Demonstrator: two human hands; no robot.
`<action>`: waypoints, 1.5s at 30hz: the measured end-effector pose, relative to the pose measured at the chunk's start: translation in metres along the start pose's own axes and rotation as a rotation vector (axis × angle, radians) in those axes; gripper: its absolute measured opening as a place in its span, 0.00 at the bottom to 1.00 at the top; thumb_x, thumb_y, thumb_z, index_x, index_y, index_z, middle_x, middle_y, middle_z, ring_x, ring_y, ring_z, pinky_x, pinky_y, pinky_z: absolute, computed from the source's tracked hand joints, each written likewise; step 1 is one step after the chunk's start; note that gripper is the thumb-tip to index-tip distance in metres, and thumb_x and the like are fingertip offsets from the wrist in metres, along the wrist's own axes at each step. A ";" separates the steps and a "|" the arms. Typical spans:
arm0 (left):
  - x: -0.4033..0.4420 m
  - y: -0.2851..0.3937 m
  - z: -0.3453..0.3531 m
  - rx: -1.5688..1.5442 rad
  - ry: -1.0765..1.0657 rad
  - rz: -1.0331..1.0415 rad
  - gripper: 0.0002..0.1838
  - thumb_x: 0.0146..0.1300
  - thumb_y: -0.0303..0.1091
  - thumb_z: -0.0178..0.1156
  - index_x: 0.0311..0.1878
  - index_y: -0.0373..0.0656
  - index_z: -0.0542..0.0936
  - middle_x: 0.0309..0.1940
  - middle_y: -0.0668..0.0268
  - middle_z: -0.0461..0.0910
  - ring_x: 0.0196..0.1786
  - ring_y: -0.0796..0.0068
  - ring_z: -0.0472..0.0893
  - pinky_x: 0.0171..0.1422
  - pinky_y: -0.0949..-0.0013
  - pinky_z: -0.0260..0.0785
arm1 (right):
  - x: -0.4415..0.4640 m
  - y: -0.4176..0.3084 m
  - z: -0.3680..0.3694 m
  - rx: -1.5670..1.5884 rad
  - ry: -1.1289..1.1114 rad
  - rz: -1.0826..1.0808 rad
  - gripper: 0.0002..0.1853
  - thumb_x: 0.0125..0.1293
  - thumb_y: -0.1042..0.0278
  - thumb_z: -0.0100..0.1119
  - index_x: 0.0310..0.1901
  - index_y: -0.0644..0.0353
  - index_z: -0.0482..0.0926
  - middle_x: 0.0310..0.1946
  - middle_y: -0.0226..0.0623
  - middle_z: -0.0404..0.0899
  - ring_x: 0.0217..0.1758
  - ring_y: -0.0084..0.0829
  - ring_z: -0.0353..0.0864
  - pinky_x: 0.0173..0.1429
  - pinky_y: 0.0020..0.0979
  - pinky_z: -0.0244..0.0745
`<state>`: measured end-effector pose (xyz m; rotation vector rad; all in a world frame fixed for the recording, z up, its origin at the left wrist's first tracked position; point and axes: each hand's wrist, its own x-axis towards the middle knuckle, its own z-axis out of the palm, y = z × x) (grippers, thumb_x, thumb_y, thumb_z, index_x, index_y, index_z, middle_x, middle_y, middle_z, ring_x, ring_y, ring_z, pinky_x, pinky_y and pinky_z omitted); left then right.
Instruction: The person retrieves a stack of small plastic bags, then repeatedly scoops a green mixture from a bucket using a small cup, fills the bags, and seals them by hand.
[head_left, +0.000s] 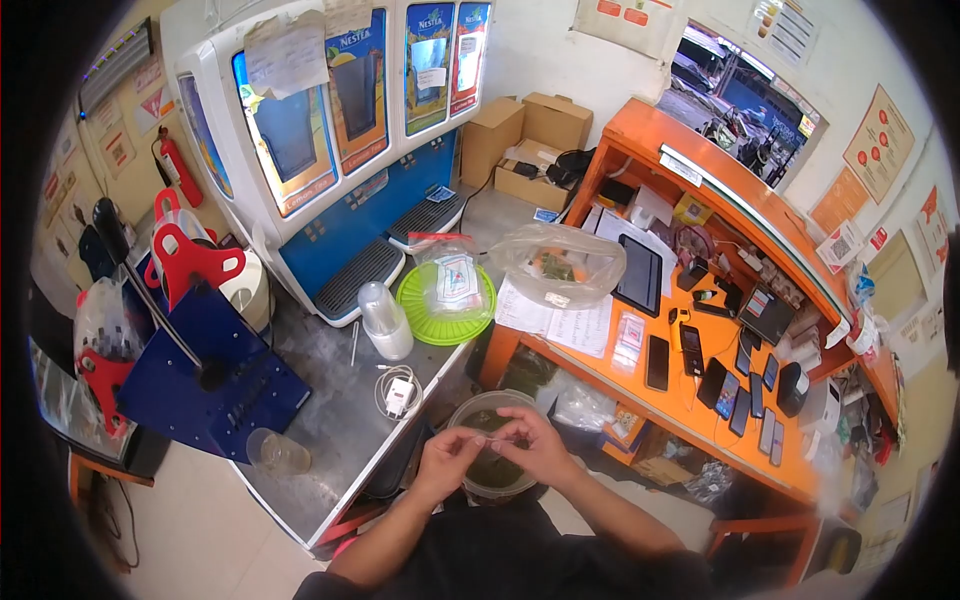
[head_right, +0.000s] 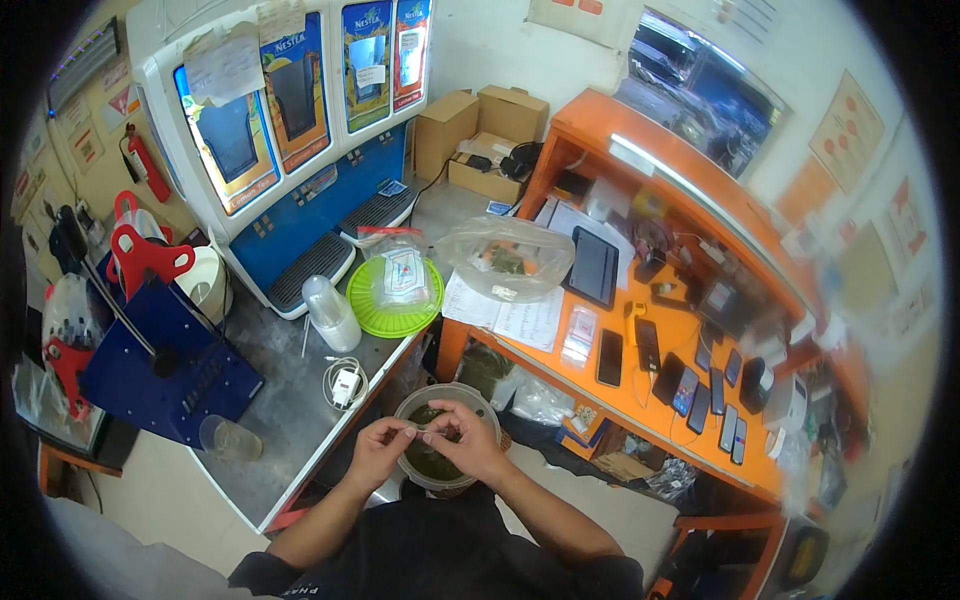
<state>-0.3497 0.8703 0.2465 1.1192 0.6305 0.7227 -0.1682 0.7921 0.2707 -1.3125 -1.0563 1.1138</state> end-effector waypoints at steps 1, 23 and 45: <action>0.000 0.002 0.001 0.025 -0.003 0.000 0.05 0.70 0.28 0.65 0.46 0.39 0.83 0.38 0.69 0.85 0.43 0.84 0.81 0.50 0.75 0.73 | 0.000 -0.001 0.000 0.000 0.001 -0.002 0.28 0.66 0.73 0.70 0.66 0.62 0.70 0.40 0.28 0.84 0.44 0.18 0.80 0.52 0.24 0.74; 0.003 0.029 -0.007 0.332 -0.313 -0.063 0.03 0.68 0.28 0.66 0.40 0.38 0.84 0.37 0.69 0.79 0.42 0.80 0.78 0.47 0.73 0.70 | -0.003 -0.031 -0.025 -0.444 -0.297 -0.017 0.10 0.67 0.63 0.67 0.41 0.61 0.81 0.32 0.37 0.82 0.37 0.28 0.81 0.39 0.32 0.75; -0.146 -0.167 -0.184 0.742 0.174 -0.573 0.38 0.64 0.52 0.68 0.67 0.32 0.72 0.53 0.42 0.82 0.54 0.52 0.85 0.58 0.56 0.77 | 0.107 0.064 -0.134 -0.003 0.456 0.299 0.21 0.72 0.57 0.63 0.56 0.66 0.76 0.41 0.41 0.84 0.45 0.30 0.86 0.48 0.31 0.79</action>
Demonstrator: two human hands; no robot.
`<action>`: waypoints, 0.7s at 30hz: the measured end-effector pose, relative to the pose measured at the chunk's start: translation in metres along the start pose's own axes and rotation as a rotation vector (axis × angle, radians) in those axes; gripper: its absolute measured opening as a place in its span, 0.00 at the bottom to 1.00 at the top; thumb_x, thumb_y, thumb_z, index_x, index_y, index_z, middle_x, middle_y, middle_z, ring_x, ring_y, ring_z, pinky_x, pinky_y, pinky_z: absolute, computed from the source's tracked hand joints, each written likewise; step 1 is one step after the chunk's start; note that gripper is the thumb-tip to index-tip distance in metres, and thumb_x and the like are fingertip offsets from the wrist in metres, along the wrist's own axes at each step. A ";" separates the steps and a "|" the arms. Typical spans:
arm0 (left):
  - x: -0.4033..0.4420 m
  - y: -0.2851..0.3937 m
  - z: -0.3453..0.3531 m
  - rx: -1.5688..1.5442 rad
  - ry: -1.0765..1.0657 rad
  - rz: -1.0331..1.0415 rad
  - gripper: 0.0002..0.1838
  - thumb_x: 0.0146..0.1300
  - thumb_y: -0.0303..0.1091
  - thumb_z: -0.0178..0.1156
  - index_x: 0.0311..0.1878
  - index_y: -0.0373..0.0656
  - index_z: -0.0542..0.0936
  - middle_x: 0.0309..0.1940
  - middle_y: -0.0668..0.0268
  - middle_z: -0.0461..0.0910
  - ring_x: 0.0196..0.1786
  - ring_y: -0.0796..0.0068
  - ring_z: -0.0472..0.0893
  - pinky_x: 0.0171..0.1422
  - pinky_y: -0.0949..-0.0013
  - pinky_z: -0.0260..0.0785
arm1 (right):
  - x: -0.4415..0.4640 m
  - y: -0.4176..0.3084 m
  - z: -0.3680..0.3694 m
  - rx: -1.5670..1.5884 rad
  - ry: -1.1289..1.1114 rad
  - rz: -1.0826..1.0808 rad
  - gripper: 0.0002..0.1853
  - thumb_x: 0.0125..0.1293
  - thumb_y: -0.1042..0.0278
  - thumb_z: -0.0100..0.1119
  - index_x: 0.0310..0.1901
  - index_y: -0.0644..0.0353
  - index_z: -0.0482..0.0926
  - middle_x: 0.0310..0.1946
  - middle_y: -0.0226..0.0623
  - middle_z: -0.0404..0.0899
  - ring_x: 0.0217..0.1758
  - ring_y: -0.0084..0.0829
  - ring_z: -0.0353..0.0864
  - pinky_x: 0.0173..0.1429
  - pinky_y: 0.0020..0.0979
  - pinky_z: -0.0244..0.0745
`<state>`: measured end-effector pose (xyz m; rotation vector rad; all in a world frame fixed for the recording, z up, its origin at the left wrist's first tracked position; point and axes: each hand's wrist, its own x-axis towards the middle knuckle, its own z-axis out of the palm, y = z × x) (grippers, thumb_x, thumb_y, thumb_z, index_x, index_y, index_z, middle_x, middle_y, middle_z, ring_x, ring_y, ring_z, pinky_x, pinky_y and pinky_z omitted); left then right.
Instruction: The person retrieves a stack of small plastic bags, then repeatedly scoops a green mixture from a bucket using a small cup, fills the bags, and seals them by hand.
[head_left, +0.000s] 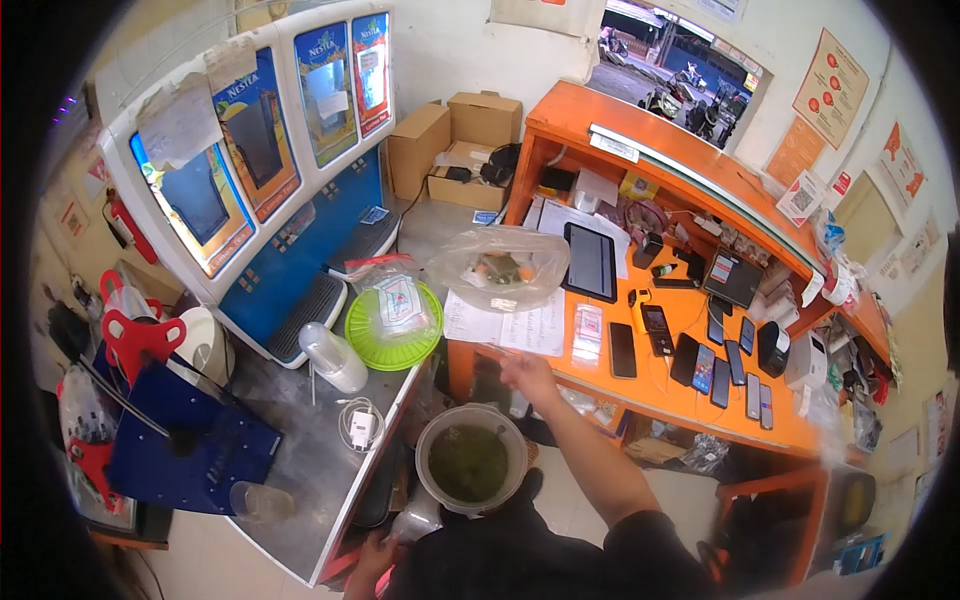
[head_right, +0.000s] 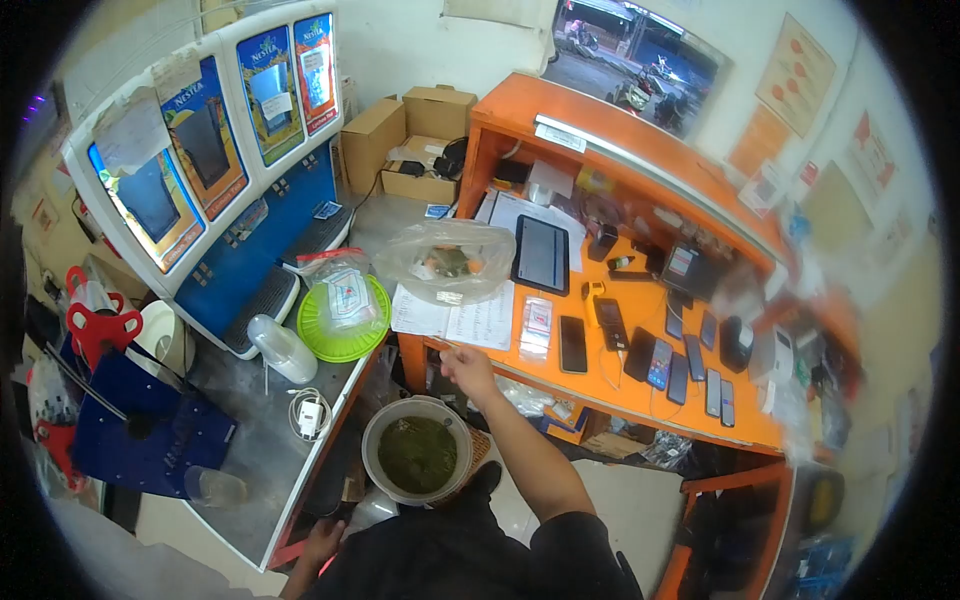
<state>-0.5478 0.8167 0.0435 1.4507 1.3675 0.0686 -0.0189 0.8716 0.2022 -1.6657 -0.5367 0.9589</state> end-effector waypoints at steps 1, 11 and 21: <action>-0.005 -0.034 0.004 0.045 0.010 0.025 0.36 0.65 0.53 0.67 0.66 0.32 0.74 0.54 0.42 0.82 0.53 0.51 0.85 0.58 0.56 0.77 | 0.004 0.026 -0.011 -0.241 -0.042 0.007 0.19 0.73 0.55 0.63 0.49 0.66 0.81 0.33 0.39 0.86 0.40 0.28 0.86 0.44 0.30 0.79; -0.033 -0.057 0.006 0.198 -0.181 -0.401 0.35 0.65 0.53 0.67 0.65 0.33 0.75 0.53 0.42 0.82 0.53 0.52 0.85 0.57 0.56 0.78 | 0.018 0.095 -0.119 -0.944 0.878 -0.145 0.19 0.69 0.49 0.60 0.46 0.55 0.87 0.36 0.43 0.82 0.46 0.48 0.80 0.51 0.46 0.75; -0.048 -0.070 -0.005 0.211 -0.197 -0.466 0.35 0.66 0.53 0.66 0.64 0.33 0.76 0.53 0.43 0.83 0.52 0.53 0.86 0.56 0.56 0.78 | 0.038 0.094 -0.128 -0.914 0.956 -0.039 0.12 0.63 0.56 0.66 0.35 0.56 0.87 0.38 0.47 0.81 0.47 0.45 0.80 0.53 0.49 0.76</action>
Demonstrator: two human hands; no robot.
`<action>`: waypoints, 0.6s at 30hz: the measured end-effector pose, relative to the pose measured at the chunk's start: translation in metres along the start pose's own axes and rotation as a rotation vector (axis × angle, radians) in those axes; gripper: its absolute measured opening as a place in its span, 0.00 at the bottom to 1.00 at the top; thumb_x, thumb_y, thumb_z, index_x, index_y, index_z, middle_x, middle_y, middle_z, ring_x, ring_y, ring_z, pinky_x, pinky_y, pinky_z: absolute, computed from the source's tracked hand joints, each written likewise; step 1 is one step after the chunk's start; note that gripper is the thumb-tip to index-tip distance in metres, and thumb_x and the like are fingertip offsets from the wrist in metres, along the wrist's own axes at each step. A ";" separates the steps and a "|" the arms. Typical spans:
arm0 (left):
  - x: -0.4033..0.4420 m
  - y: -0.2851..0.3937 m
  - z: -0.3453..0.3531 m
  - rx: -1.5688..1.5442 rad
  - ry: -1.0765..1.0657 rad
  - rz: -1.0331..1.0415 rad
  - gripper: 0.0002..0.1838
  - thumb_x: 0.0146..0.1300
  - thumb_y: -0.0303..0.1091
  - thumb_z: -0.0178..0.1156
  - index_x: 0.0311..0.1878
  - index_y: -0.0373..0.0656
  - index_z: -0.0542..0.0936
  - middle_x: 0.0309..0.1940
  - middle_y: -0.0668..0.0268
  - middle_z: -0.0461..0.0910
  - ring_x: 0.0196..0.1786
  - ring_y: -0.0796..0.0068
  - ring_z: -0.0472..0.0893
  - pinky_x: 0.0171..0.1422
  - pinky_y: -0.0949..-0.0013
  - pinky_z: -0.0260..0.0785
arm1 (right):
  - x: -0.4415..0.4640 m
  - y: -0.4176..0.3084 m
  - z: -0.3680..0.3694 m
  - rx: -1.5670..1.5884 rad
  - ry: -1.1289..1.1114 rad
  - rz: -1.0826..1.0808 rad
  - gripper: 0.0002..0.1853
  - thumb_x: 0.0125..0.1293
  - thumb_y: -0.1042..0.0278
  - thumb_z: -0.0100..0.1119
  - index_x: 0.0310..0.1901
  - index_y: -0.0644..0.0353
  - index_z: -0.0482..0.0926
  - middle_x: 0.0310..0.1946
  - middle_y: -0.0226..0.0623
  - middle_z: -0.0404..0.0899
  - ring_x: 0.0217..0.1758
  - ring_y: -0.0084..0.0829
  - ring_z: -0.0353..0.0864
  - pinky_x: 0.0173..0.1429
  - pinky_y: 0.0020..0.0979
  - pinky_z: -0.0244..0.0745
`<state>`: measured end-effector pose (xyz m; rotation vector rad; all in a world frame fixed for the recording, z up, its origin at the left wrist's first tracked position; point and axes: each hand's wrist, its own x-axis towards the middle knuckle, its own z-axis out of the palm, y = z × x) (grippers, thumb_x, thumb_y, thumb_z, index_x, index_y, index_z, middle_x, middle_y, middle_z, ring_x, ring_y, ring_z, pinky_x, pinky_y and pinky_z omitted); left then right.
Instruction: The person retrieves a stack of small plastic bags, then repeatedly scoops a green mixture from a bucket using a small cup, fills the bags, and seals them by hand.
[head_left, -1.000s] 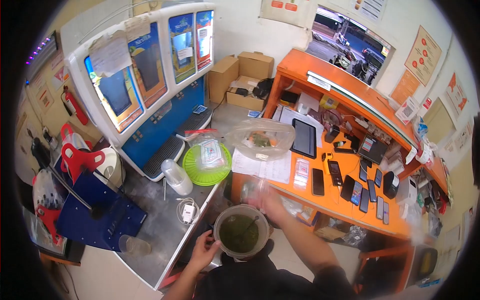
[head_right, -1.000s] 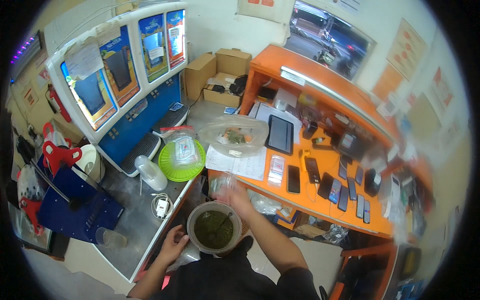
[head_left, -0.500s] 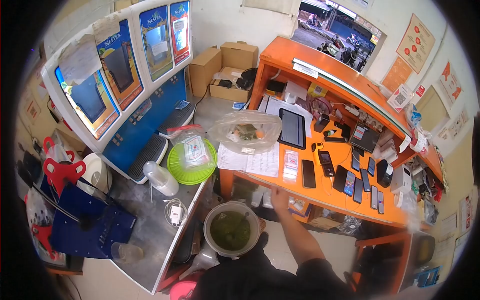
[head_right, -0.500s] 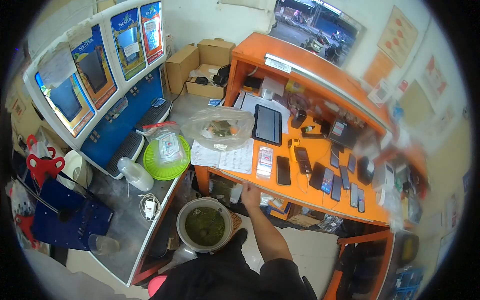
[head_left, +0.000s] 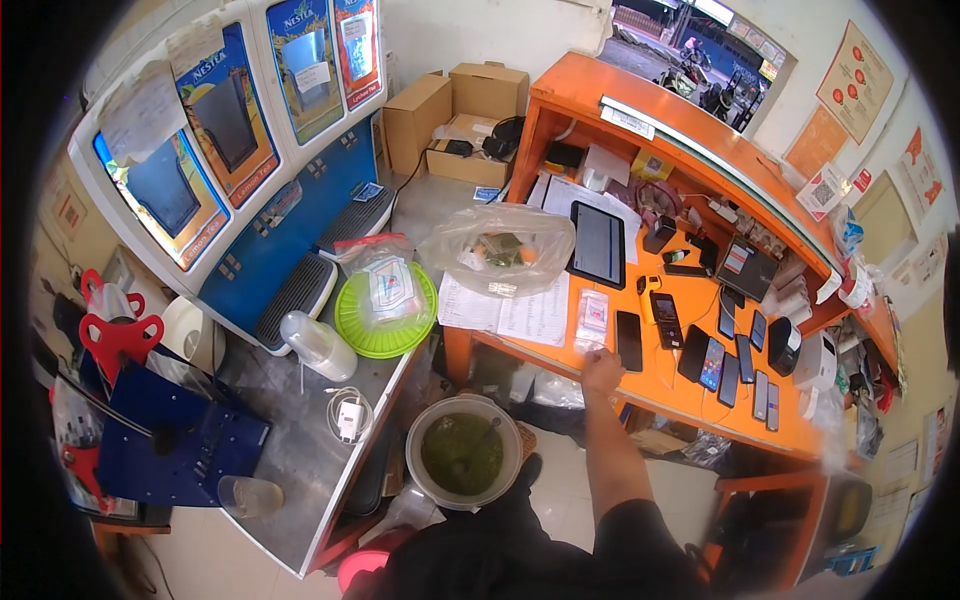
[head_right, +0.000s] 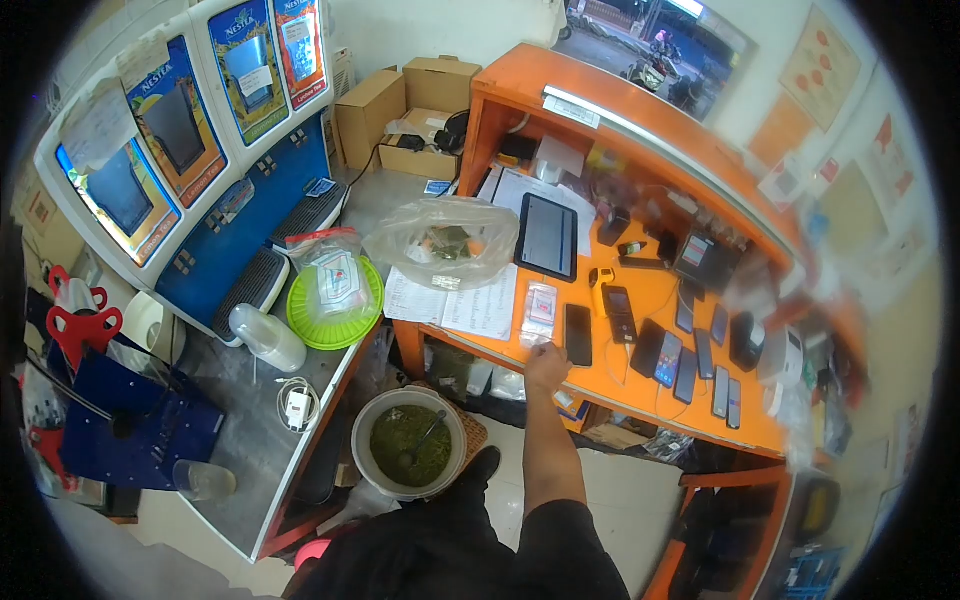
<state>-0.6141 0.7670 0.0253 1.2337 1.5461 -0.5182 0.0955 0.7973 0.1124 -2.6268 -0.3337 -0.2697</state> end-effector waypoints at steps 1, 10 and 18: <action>0.000 -0.002 0.000 0.001 0.000 -0.002 0.35 0.66 0.53 0.66 0.64 0.33 0.76 0.53 0.43 0.83 0.52 0.53 0.86 0.56 0.56 0.78 | 0.001 0.006 0.002 0.049 -0.033 -0.036 0.11 0.62 0.59 0.67 0.35 0.58 0.86 0.39 0.46 0.81 0.46 0.46 0.80 0.52 0.47 0.75; 0.011 -0.017 0.000 0.063 -0.003 0.008 0.34 0.66 0.54 0.66 0.63 0.33 0.76 0.52 0.44 0.83 0.51 0.53 0.86 0.56 0.56 0.78 | -0.009 0.032 -0.010 0.401 0.015 -0.205 0.11 0.69 0.66 0.63 0.36 0.67 0.79 0.38 0.48 0.79 0.40 0.43 0.81 0.47 0.38 0.76; 0.029 0.040 -0.008 -0.083 0.347 0.586 0.30 0.67 0.51 0.66 0.59 0.34 0.79 0.47 0.49 0.85 0.47 0.58 0.87 0.50 0.58 0.79 | -0.026 0.004 -0.038 0.850 0.209 0.085 0.12 0.82 0.60 0.45 0.51 0.62 0.68 0.40 0.37 0.75 0.43 0.28 0.80 0.45 0.33 0.78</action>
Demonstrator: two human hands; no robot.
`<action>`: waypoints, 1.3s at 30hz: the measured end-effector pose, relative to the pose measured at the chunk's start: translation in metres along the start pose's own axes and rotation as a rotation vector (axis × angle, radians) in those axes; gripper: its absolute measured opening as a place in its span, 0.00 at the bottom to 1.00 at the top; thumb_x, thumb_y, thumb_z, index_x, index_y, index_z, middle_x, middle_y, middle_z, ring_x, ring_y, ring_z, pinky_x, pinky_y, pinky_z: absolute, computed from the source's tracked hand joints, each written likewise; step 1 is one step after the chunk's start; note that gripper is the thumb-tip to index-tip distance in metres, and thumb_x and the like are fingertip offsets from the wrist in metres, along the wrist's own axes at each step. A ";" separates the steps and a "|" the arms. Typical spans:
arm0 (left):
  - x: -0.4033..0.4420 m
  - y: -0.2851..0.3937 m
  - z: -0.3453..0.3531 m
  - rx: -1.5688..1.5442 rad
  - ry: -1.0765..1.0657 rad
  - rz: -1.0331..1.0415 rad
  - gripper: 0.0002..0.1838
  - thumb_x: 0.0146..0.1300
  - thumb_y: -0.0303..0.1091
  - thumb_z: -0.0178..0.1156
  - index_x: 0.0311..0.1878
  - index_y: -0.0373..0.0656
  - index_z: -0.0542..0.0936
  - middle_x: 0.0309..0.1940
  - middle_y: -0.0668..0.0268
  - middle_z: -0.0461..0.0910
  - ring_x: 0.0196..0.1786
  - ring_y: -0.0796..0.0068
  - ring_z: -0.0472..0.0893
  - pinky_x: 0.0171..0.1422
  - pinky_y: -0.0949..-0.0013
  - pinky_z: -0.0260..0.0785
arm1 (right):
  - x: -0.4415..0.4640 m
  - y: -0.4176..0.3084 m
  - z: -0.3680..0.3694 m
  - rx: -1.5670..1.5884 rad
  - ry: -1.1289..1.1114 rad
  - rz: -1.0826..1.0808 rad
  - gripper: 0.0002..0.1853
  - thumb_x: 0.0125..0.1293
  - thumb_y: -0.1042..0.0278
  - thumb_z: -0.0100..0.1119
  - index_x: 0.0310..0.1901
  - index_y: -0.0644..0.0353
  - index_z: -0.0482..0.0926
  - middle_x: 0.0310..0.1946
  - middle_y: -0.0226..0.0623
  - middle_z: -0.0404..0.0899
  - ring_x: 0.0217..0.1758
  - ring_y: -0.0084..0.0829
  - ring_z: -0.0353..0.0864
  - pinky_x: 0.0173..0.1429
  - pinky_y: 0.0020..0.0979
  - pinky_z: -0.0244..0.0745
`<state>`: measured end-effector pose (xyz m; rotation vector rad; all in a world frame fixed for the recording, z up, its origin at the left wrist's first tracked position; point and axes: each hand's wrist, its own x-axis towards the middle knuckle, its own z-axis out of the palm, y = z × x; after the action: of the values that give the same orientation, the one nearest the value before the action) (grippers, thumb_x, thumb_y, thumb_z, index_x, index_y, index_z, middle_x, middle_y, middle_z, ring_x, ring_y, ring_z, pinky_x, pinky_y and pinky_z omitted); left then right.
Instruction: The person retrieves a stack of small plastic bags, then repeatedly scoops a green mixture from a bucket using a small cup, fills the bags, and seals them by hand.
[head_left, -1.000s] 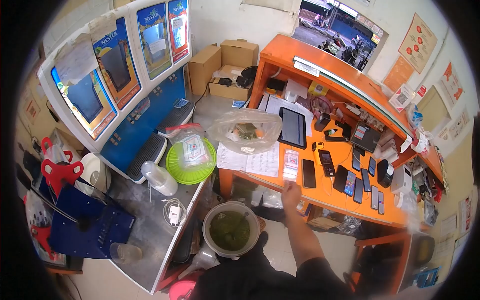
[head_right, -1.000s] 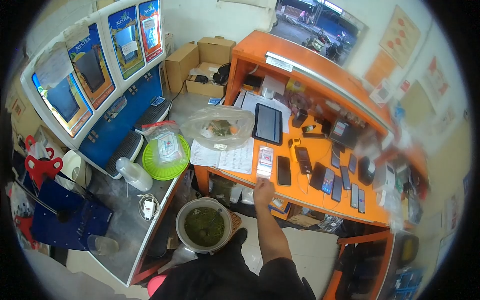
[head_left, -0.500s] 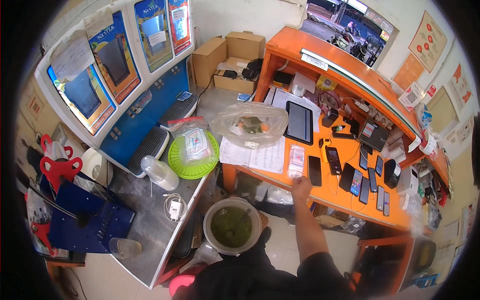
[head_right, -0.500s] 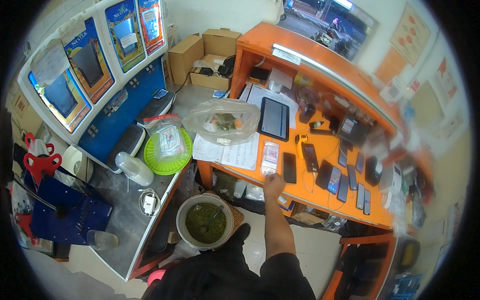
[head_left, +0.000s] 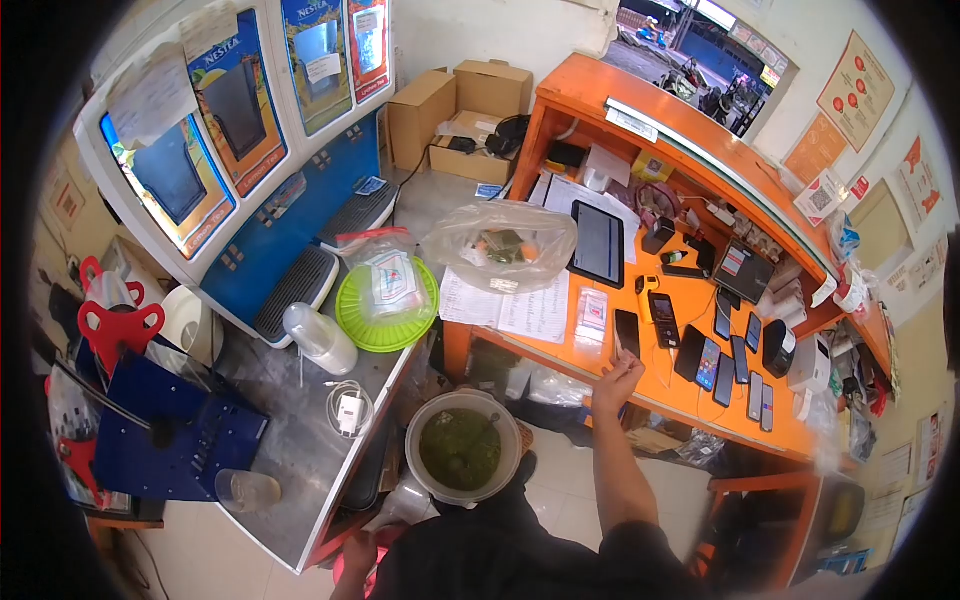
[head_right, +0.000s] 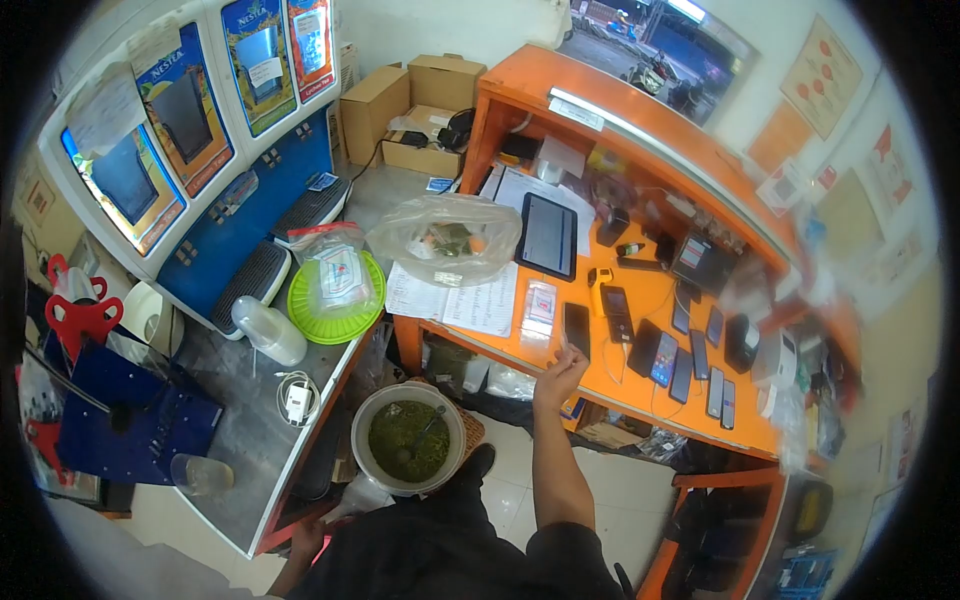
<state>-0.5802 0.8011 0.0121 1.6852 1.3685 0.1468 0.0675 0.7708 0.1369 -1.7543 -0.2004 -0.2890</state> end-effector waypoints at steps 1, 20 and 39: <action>0.008 0.011 0.001 -0.028 0.019 -0.002 0.29 0.67 0.50 0.66 0.59 0.34 0.79 0.46 0.50 0.86 0.46 0.59 0.87 0.50 0.59 0.79 | -0.008 -0.013 -0.005 0.068 -0.078 0.004 0.11 0.83 0.60 0.43 0.50 0.60 0.68 0.39 0.37 0.76 0.42 0.27 0.81 0.43 0.31 0.79; 0.050 0.285 -0.014 -0.846 -0.388 -0.166 0.06 0.70 0.31 0.65 0.38 0.41 0.79 0.29 0.68 0.82 0.27 0.79 0.79 0.32 0.74 0.72 | -0.187 -0.189 -0.043 -0.097 -1.108 -0.791 0.18 0.67 0.59 0.66 0.54 0.59 0.80 0.42 0.37 0.79 0.48 0.36 0.79 0.50 0.37 0.74; 0.030 0.295 -0.012 -0.598 -0.289 0.203 0.13 0.70 0.39 0.67 0.39 0.38 0.84 0.32 0.68 0.84 0.34 0.82 0.81 0.38 0.75 0.75 | -0.225 -0.149 -0.044 0.108 -1.433 -0.017 0.07 0.68 0.68 0.67 0.39 0.62 0.82 0.36 0.34 0.83 0.39 0.27 0.83 0.46 0.31 0.78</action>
<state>-0.3668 0.8474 0.2133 1.2711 0.8265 0.3738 -0.1944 0.7635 0.2164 -1.5492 -1.2082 1.0054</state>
